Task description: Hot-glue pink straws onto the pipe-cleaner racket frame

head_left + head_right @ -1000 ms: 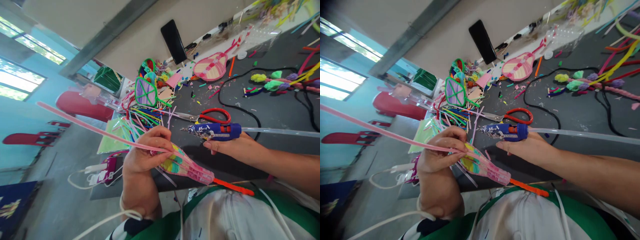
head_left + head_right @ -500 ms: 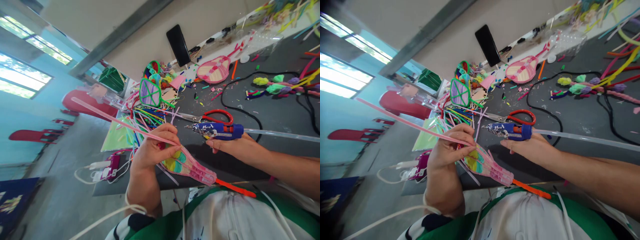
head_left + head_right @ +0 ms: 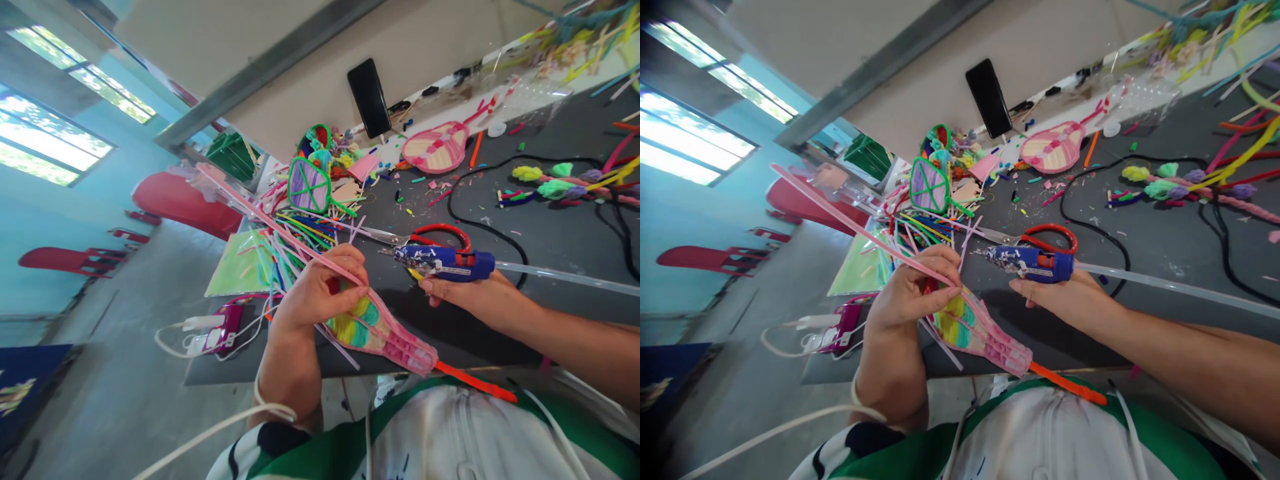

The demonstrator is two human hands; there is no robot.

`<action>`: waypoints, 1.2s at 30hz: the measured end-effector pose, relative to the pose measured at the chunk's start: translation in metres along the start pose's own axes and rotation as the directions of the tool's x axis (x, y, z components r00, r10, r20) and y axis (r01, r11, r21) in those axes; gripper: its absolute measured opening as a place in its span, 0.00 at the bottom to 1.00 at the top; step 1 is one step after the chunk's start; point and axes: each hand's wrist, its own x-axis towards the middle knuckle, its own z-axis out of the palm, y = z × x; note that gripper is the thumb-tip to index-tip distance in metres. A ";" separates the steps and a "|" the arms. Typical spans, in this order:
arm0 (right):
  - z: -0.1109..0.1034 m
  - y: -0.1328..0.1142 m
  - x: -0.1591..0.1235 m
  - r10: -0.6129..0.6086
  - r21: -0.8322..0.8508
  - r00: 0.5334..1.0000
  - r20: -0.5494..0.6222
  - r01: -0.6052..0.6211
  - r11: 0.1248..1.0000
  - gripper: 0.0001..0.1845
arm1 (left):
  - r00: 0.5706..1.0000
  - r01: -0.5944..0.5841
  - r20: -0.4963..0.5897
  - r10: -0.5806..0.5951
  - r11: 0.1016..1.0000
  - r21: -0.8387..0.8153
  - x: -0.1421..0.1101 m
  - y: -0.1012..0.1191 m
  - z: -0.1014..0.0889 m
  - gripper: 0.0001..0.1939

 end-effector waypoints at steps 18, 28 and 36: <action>0.011 -0.001 0.009 0.053 0.517 0.994 0.093 -0.094 0.851 0.17 | 1.000 0.013 0.019 -0.012 1.000 -0.013 0.001 0.001 0.001 0.03; 0.049 -0.027 -0.001 -0.006 0.705 0.993 0.119 -0.080 0.704 0.11 | 0.999 0.042 0.033 -0.041 0.999 -0.024 0.000 0.004 0.001 0.03; 0.061 -0.025 0.001 0.030 0.742 0.982 0.187 -0.161 0.650 0.11 | 0.998 0.035 0.047 -0.034 0.999 -0.033 -0.001 0.003 0.001 0.02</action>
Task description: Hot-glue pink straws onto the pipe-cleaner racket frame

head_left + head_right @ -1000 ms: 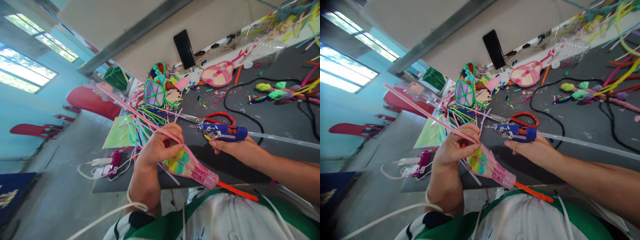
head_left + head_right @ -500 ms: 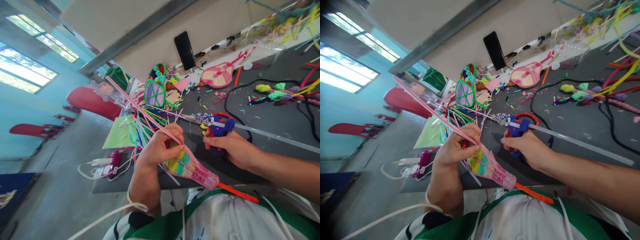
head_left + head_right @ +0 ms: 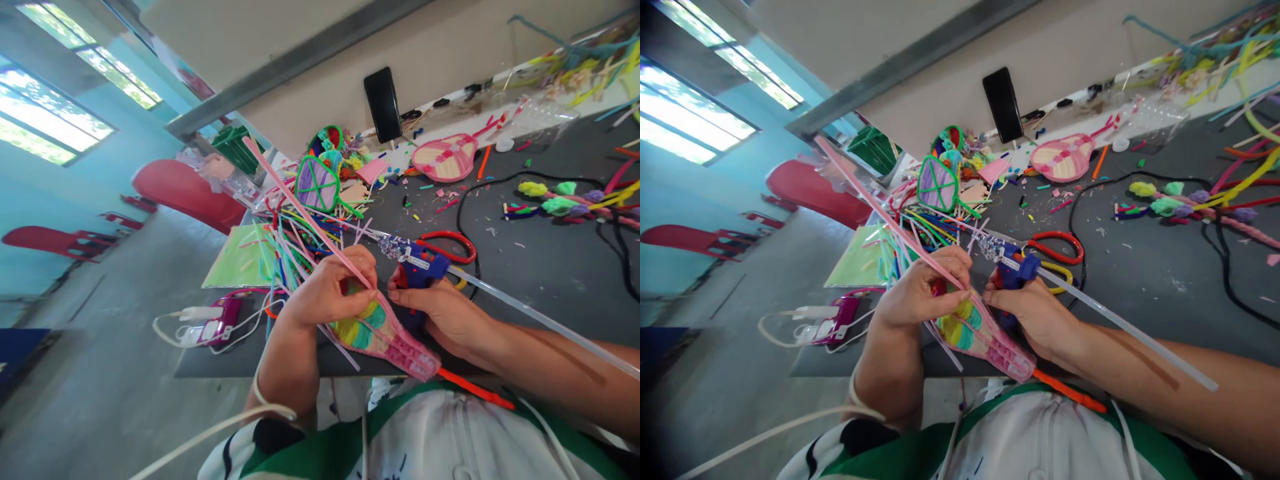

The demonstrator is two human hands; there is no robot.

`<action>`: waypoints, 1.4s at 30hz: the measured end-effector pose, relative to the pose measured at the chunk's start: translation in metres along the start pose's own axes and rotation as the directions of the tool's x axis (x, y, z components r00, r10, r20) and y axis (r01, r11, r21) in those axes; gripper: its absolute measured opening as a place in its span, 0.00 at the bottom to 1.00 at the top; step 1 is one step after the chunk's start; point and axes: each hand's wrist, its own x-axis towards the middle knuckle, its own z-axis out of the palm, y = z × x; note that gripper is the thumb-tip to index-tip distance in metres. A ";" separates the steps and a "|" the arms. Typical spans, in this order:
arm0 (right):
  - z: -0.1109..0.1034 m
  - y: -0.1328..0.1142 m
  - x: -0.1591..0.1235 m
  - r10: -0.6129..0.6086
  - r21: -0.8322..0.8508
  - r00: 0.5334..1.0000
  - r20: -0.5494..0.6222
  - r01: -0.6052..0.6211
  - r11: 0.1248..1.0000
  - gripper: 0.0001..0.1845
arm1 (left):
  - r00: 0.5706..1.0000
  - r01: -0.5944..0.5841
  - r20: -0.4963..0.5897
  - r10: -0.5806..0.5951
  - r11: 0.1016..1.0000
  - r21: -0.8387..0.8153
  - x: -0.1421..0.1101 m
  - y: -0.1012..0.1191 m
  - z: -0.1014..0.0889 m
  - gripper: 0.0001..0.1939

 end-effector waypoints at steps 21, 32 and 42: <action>0.000 0.006 0.001 -0.006 0.008 0.999 0.034 0.006 1.000 0.11 | 1.000 -0.021 0.001 0.021 1.000 0.020 0.002 0.005 0.004 0.03; 0.000 0.005 0.001 0.014 -0.005 0.999 0.052 -0.014 1.000 0.12 | 1.000 -0.012 0.017 0.011 0.999 0.030 0.002 0.005 0.004 0.04; -0.003 0.008 0.003 -0.027 -0.020 0.997 0.067 0.028 0.999 0.11 | 0.999 -0.029 0.023 0.029 0.999 0.017 0.004 0.004 0.003 0.03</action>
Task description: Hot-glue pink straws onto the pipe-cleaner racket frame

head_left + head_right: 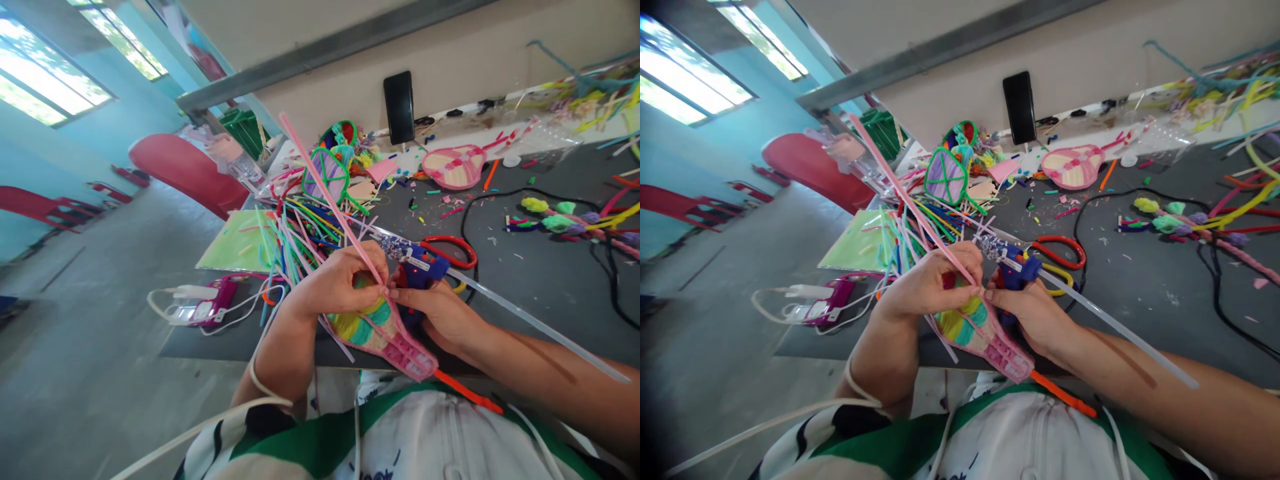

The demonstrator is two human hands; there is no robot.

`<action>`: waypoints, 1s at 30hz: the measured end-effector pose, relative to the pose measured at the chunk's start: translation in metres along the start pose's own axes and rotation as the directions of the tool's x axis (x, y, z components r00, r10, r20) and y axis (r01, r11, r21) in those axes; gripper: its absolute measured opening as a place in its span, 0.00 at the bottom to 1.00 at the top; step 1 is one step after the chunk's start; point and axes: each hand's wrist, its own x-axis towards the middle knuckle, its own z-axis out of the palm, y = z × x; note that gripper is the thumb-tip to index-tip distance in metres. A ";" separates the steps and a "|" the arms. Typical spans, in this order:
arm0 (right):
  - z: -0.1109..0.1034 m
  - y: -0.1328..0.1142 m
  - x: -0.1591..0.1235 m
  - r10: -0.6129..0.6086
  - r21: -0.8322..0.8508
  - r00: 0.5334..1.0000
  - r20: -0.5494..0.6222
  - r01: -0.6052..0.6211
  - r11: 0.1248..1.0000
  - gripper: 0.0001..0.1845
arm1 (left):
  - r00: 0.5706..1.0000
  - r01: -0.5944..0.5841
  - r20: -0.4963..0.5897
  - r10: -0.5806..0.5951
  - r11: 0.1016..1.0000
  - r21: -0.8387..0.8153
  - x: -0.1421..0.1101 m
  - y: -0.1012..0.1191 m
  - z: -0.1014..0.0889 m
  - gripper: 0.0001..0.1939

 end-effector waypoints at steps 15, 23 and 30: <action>-0.002 0.002 0.003 0.012 -0.065 0.998 -0.057 -0.015 0.998 0.14 | 0.993 0.099 -0.060 -0.106 0.990 -0.100 -0.003 -0.011 -0.006 0.03; 0.000 0.000 0.002 -0.010 -0.093 0.999 -0.053 0.005 0.996 0.13 | 0.990 0.112 -0.077 -0.120 0.988 -0.110 -0.005 -0.013 -0.008 0.04; 0.002 -0.001 0.000 -0.015 -0.112 0.999 -0.034 0.011 0.994 0.12 | 0.993 0.100 -0.061 -0.105 0.992 -0.074 -0.005 -0.005 -0.009 0.02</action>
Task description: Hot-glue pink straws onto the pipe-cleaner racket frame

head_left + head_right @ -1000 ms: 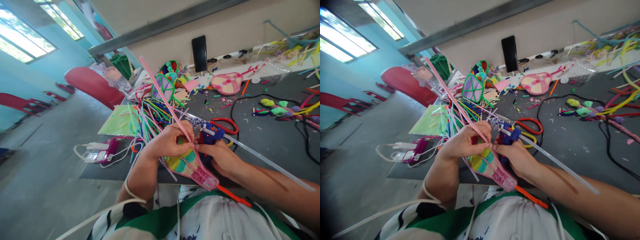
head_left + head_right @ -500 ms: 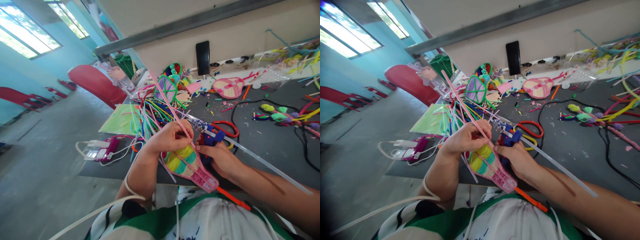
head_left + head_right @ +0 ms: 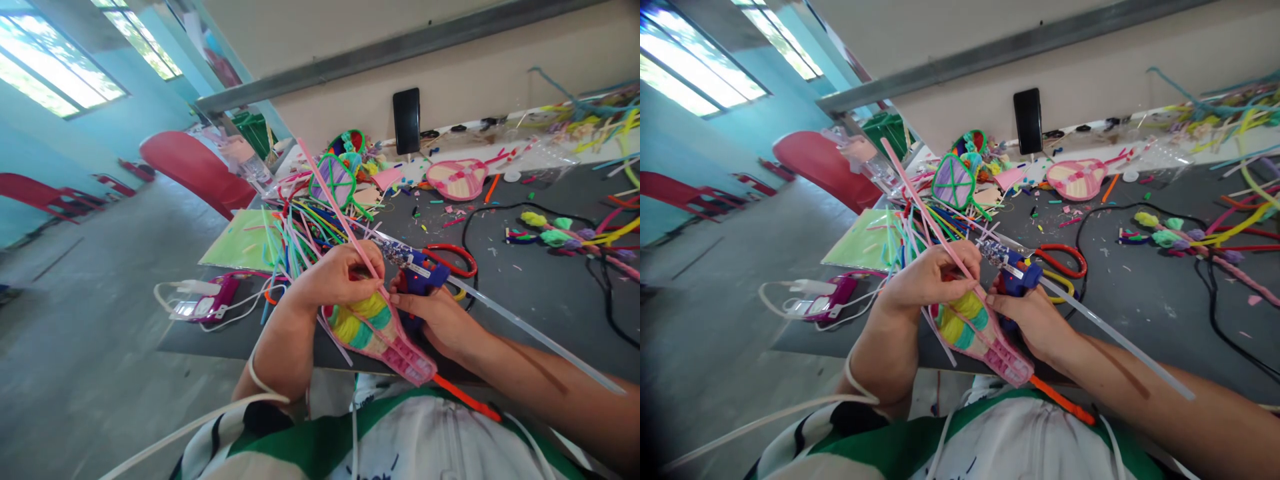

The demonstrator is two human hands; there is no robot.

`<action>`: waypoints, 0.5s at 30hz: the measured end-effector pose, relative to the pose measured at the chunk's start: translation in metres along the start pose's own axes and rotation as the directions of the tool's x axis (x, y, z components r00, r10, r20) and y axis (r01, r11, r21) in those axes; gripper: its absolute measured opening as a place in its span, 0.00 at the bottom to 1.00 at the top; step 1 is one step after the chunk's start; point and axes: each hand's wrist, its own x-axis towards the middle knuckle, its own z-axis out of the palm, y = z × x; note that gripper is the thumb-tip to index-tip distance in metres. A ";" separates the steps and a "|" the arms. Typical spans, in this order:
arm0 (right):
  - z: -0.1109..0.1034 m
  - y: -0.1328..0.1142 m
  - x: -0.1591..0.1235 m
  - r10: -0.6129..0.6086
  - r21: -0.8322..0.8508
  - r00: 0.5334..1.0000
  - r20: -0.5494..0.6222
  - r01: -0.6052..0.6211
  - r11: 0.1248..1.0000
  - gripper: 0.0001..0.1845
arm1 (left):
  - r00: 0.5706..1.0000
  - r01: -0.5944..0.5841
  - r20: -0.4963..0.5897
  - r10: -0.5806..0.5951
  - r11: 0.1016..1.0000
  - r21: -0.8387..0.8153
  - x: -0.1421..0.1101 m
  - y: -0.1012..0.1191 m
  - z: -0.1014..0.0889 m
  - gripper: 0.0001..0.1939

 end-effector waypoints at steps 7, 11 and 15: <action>-0.002 0.002 0.002 -0.023 -0.019 0.999 0.023 0.024 1.000 0.10 | 0.996 -0.088 0.026 0.086 0.995 0.047 0.002 -0.002 0.000 0.03; -0.002 0.002 0.002 -0.023 0.000 0.999 0.036 0.024 1.000 0.09 | 0.993 -0.111 0.038 0.110 0.993 0.033 0.003 -0.001 0.001 0.04; -0.002 0.003 0.003 -0.023 0.031 0.999 0.039 0.022 0.999 0.09 | 0.990 -0.135 0.047 0.135 0.991 0.017 0.003 -0.001 0.002 0.02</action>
